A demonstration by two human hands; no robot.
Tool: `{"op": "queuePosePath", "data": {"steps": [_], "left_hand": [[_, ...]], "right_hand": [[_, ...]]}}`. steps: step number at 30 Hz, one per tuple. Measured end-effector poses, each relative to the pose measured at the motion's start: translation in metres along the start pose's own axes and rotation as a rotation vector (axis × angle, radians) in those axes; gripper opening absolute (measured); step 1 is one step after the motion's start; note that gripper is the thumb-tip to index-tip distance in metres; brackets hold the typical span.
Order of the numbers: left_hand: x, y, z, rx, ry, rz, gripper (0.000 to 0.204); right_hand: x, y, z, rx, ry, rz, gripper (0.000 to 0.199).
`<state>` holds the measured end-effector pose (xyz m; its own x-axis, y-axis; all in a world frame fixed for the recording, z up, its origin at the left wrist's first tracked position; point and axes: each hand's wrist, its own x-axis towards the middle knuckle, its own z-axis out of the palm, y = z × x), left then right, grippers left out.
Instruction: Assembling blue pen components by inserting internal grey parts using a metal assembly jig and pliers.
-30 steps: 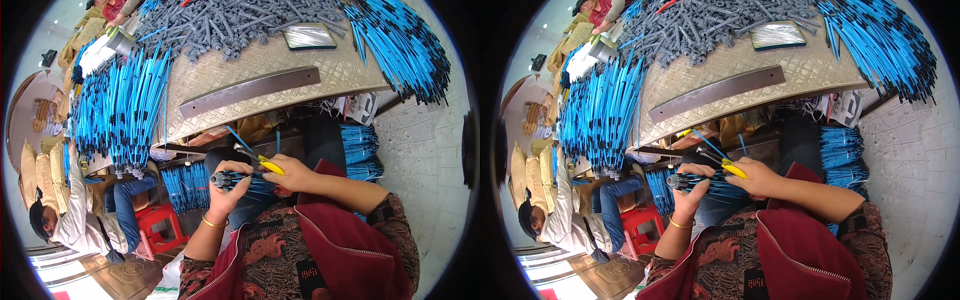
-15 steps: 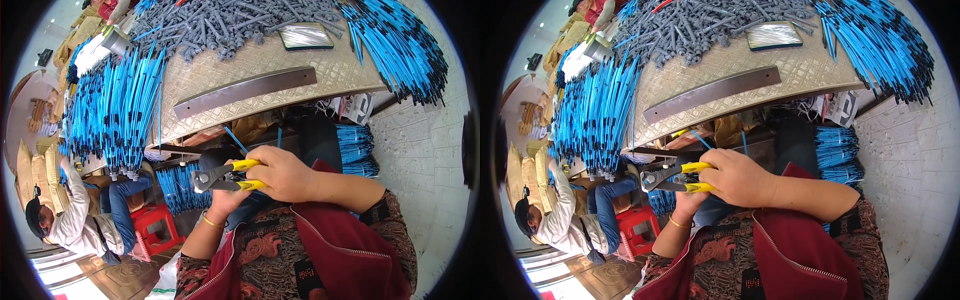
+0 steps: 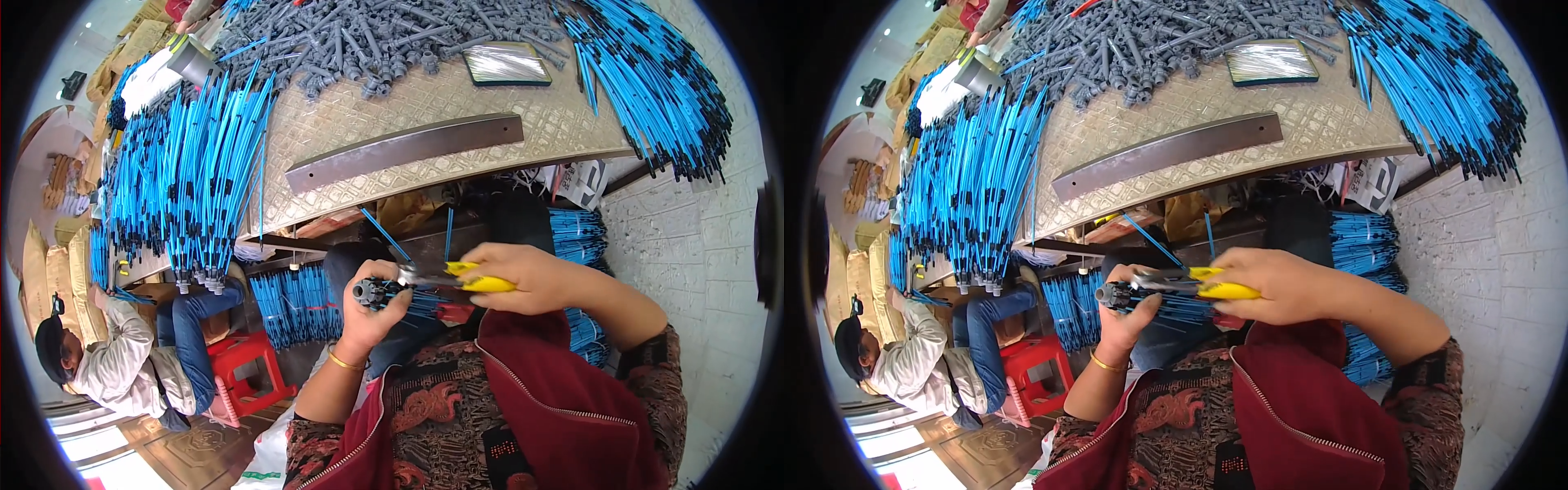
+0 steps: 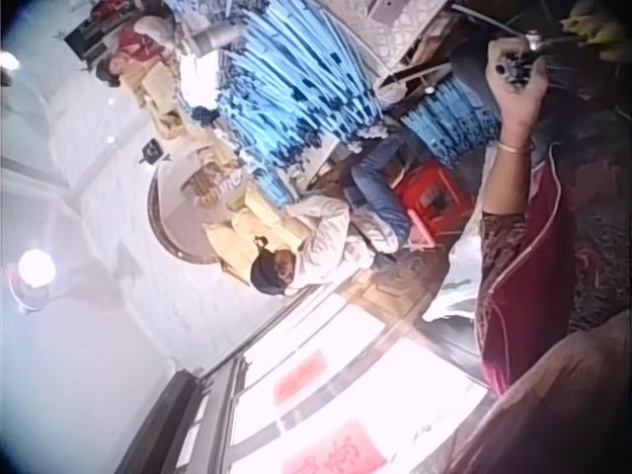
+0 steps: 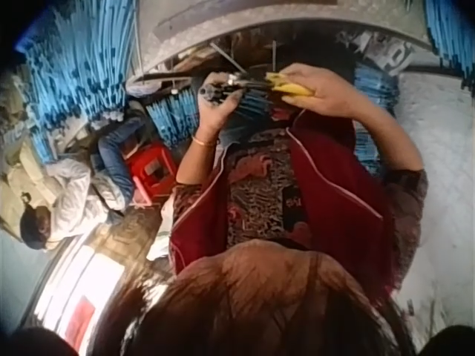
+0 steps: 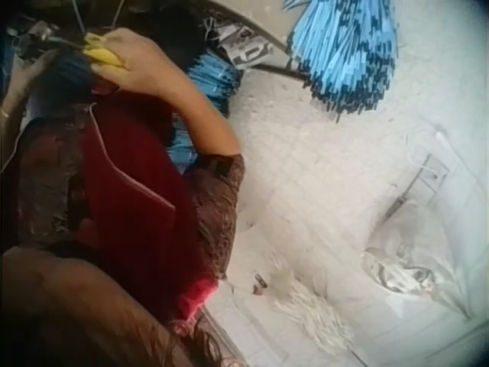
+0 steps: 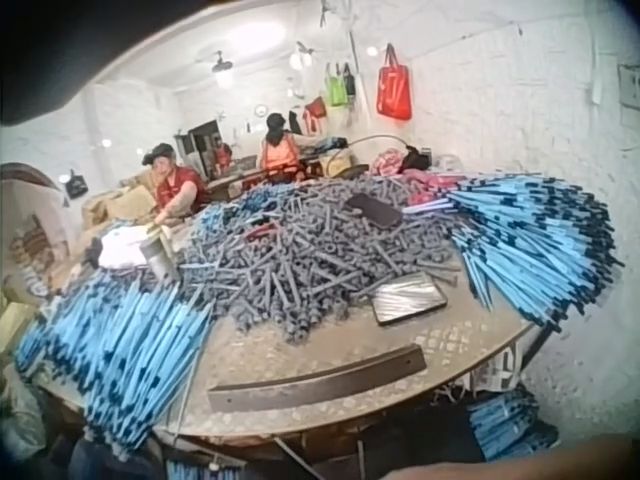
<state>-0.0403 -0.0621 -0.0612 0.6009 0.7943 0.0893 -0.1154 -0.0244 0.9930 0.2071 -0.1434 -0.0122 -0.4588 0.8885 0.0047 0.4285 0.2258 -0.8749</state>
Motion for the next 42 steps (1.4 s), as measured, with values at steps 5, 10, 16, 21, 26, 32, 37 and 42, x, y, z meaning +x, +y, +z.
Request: {"op": "queuePosePath", "data": {"steps": [5,10,16,21,26,32,37,42], "left_hand": [[0.003,-0.004,0.002,0.008,-0.041,0.039,0.02],[0.002,-0.001,0.007,0.096,-0.059,0.029,0.022],[0.003,-0.001,0.008,0.102,-0.062,0.025,0.023],[0.004,-0.003,0.003,0.094,-0.138,0.045,0.023],[0.008,-0.002,-0.006,0.011,-0.24,-0.048,0.023],[0.012,-0.003,-0.013,-0.093,-0.309,-0.134,0.023],[0.016,-0.001,-0.013,-0.158,-0.472,-0.086,0.023],[0.018,0.002,-0.011,-0.112,-0.375,-0.157,0.023]], "right_hand": [[-0.013,0.001,0.001,-0.098,-0.102,0.066,0.036],[-0.005,0.0,-0.001,0.095,-0.193,0.168,0.039],[-0.004,-0.005,-0.006,0.066,-0.213,0.158,0.035],[-0.001,0.006,-0.002,-0.002,-0.225,0.168,0.03],[0.005,0.039,0.014,0.09,-0.189,-0.017,0.026],[0.006,0.04,0.013,0.08,-0.159,-0.092,0.029],[0.005,0.024,-0.002,0.099,-0.257,0.002,0.03],[0.006,0.042,0.029,0.215,-0.228,0.111,0.032]]}}
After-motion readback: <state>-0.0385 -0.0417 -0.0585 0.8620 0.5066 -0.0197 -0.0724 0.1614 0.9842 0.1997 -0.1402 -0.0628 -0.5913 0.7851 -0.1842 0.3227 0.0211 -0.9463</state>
